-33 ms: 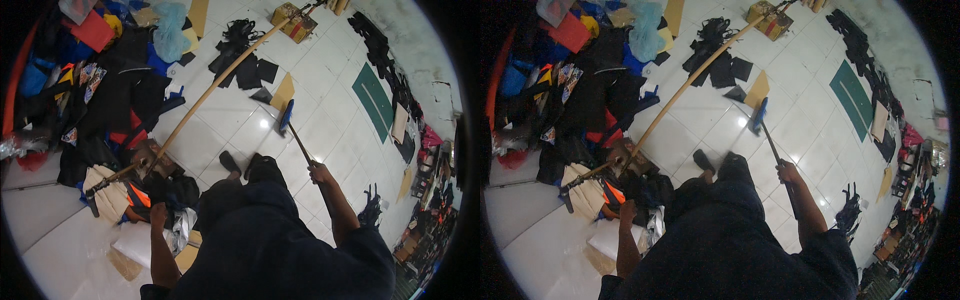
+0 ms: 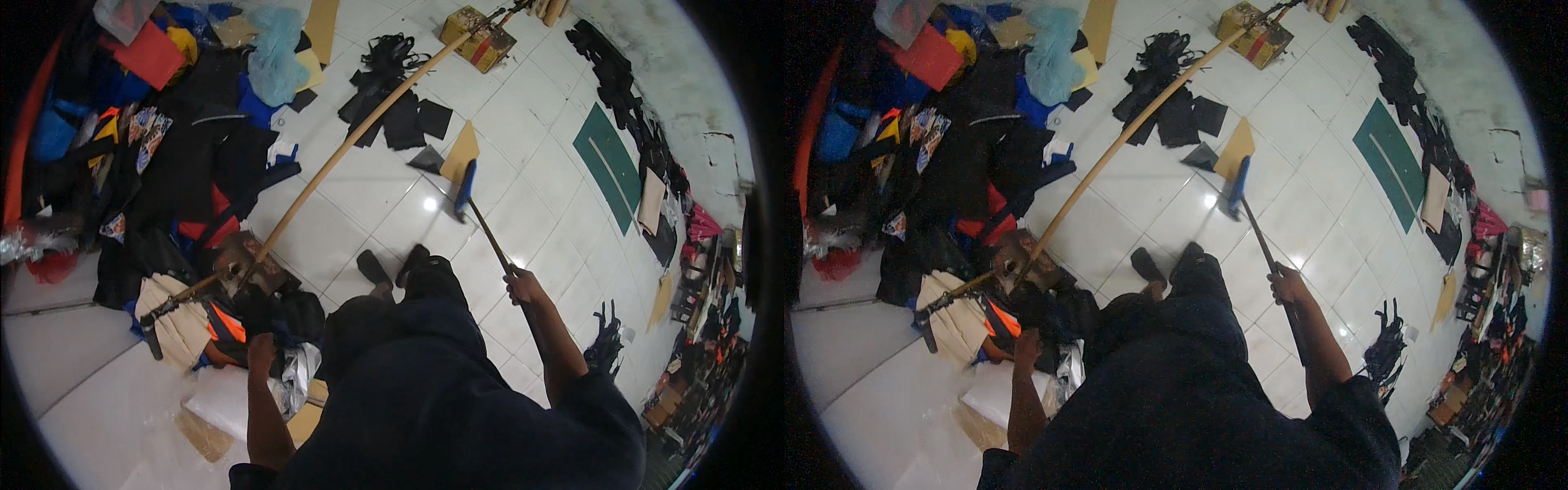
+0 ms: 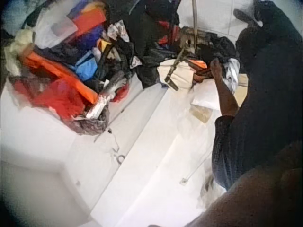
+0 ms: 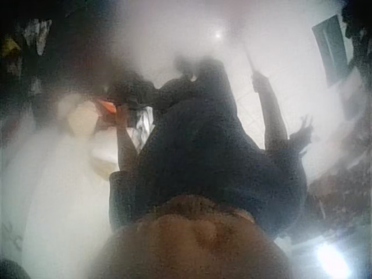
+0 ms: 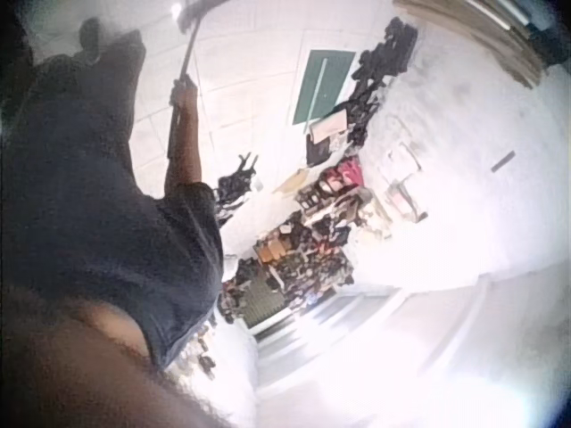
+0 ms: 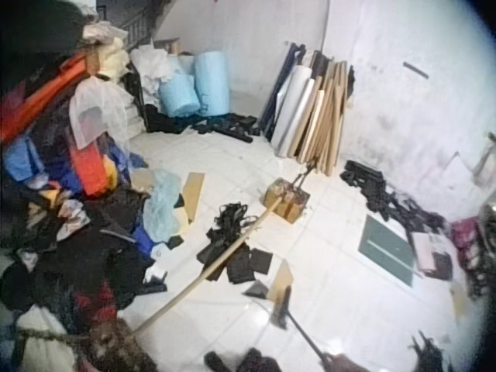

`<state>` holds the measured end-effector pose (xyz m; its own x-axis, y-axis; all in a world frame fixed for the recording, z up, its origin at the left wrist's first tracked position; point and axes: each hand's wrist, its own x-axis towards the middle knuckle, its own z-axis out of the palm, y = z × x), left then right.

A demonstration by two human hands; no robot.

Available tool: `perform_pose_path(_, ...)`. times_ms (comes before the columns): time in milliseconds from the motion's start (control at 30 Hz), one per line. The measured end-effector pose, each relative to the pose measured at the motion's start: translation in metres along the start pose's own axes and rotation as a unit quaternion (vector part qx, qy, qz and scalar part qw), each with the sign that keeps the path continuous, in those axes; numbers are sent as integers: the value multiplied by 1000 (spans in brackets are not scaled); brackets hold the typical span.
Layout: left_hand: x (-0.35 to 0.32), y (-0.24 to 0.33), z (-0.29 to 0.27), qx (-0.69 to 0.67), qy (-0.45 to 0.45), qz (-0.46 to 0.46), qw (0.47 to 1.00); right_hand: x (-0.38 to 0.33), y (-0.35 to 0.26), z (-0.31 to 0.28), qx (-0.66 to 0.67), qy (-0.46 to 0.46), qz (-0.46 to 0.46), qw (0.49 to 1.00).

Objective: The person gathers black fabric scraps from the floor, moves a green cutting mat, and then sweeps the tiled floor with a broom to collect debris into a pile.

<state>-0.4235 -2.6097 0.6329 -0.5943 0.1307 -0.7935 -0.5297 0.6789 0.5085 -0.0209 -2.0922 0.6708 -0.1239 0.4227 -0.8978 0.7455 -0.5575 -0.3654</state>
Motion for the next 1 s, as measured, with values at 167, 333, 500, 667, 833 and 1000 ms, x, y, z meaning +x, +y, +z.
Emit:
perform_pose_path(167,6,45,47,52,-26,-41,998,0,-63,24,220,-129,-12,967)
perform_pose_path(333,10,74,47,124,-13,-3,992,163,-139,85,181,-261,-78,945)
perform_pose_path(500,-22,157,110,69,71,-122,988,314,-184,101,7,-212,-116,970)
perform_pose_path(667,-31,199,180,177,22,-152,972,315,-242,45,97,-221,-68,968)
perform_pose_path(833,9,231,201,232,-36,-54,970,249,-180,-27,209,-186,6,960)
perform_pose_path(1000,73,299,203,207,-63,29,976,152,-123,-96,282,-96,107,948)
